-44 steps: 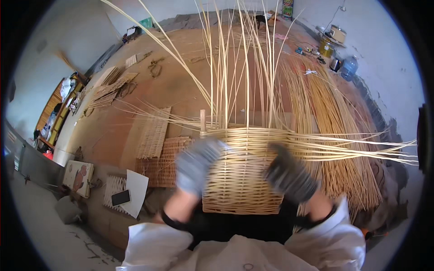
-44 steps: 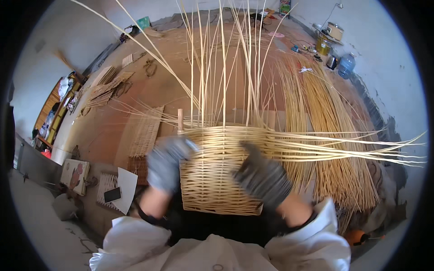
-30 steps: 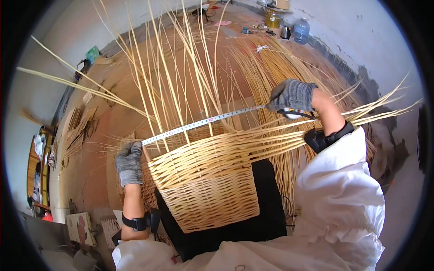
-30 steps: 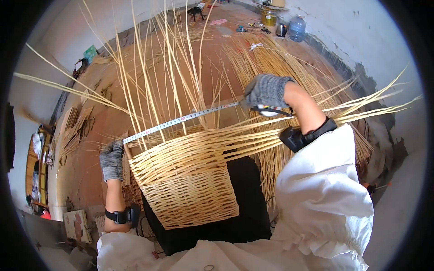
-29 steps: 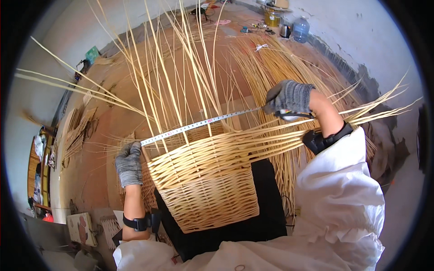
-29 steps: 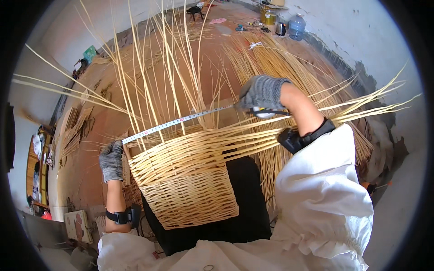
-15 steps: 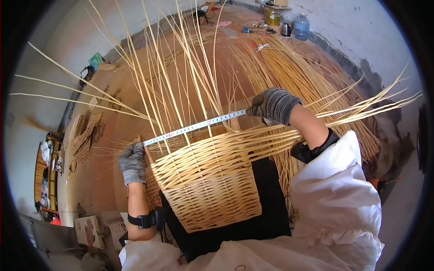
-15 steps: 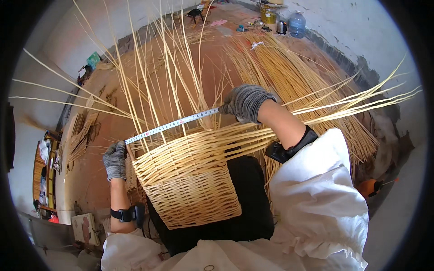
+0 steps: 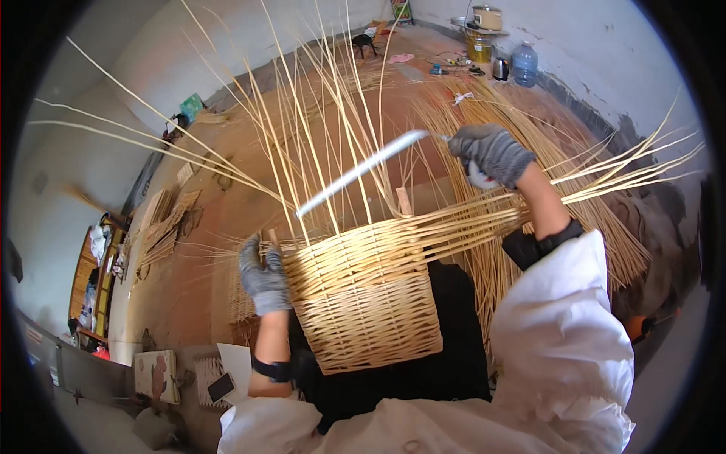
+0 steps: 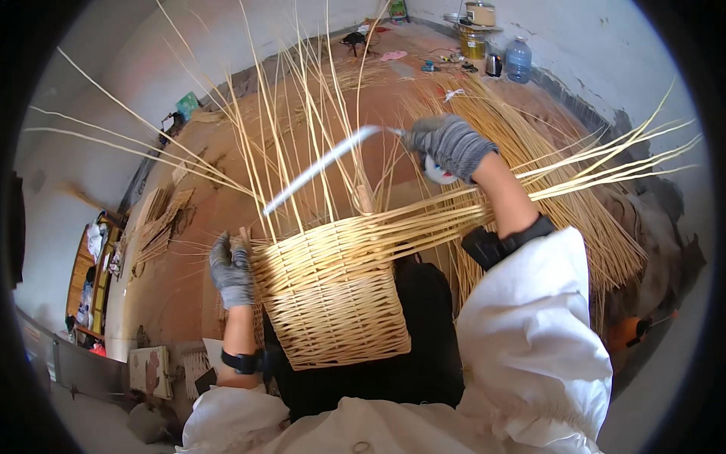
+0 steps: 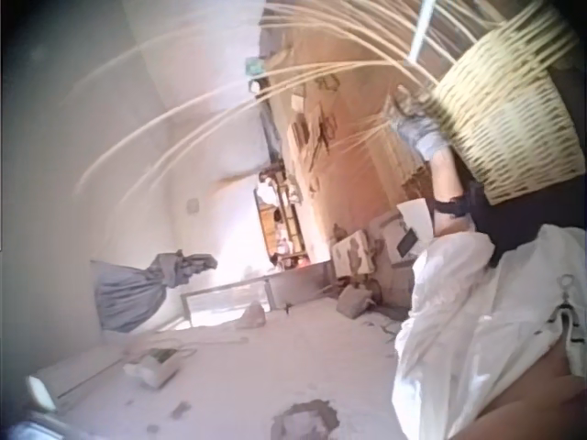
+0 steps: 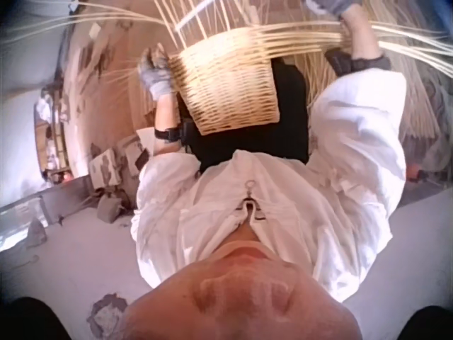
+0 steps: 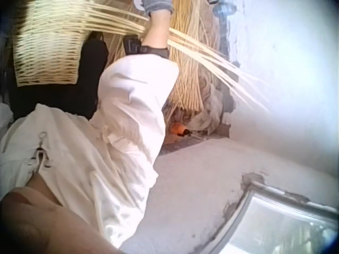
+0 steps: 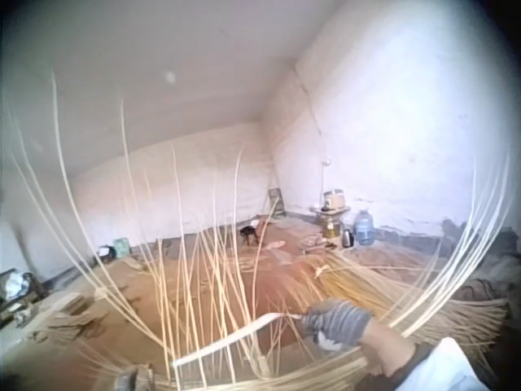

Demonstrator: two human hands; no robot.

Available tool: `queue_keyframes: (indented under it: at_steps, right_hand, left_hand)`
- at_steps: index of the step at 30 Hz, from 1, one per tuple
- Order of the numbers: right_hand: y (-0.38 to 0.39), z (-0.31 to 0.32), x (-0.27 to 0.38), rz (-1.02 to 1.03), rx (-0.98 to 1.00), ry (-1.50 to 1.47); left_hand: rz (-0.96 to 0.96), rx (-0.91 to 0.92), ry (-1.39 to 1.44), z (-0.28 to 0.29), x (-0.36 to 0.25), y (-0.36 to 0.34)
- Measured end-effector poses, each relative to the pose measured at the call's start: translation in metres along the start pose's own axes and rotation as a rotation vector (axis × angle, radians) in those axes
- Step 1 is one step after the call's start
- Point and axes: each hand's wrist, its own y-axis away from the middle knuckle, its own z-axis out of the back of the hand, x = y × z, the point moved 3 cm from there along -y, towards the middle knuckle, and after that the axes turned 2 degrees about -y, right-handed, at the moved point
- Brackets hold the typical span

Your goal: The person weaves a basket by hand, interlacing thin wooden strips through vertical stakes to form a rectangular panel. They periodically measure the woven section using a tape measure and continue weaving the strips around the frame.

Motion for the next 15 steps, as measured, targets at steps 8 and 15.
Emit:
queue_keyframes:
  at_steps: [8, 15]
  right_hand:
    - [0.166, -0.033, -0.016, 0.212, 0.549, -0.205]
    - [0.420, -0.166, -0.212, -0.203, 0.105, 0.345]
  left_hand:
    - [-0.452, 0.391, -0.357, -0.108, -0.131, 0.018]
    - [0.104, 0.613, 0.037, -0.128, -0.060, -0.074]
